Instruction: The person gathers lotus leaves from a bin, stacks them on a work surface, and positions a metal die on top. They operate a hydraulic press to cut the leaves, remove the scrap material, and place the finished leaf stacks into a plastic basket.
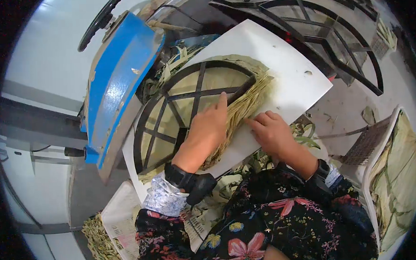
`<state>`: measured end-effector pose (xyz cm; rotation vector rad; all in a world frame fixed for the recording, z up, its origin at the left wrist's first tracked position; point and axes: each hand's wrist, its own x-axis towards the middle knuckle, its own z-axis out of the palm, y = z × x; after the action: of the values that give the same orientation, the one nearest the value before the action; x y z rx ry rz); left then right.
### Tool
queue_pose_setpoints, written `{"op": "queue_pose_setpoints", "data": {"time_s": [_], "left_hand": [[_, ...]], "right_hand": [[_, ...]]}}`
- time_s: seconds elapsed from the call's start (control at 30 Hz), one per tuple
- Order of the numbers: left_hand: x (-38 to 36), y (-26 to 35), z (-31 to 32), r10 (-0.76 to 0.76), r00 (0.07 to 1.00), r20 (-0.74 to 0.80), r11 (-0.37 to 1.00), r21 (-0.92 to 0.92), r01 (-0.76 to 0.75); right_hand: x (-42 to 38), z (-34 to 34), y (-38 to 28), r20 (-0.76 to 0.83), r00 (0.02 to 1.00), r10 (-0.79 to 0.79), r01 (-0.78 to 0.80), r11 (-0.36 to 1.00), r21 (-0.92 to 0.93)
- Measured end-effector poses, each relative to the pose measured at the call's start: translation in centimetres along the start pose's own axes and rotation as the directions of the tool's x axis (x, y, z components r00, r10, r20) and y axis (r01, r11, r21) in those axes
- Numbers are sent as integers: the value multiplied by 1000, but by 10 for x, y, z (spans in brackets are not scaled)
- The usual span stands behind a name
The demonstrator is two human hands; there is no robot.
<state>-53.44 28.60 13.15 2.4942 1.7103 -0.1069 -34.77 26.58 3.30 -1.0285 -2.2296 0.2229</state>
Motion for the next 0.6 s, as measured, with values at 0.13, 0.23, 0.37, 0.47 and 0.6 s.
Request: {"op": "queue_pose_setpoints", "data": {"time_s": [0.13, 0.23, 0.37, 0.47, 0.6], "left_hand": [[-3, 1, 12, 31, 994, -101, 997, 79, -23], [-3, 1, 18, 98, 980, -172, 981, 183, -66], [-4, 7, 22, 9, 991, -137, 975, 221, 21], [-4, 6, 21, 41, 983, -179, 966, 257, 6], [-5, 3, 16, 4, 968, -251, 979, 199, 48]], "right_hand": [[8, 6, -2, -13, 1000, 21, -21, 1000, -13], [12, 1, -4, 30, 997, 69, -68, 997, -27], [17, -3, -4, 129, 986, 106, -105, 994, -17], [18, -5, -3, 129, 987, 98, -98, 995, -4], [17, -4, -1, 91, 996, 24, -26, 999, 27]]}}
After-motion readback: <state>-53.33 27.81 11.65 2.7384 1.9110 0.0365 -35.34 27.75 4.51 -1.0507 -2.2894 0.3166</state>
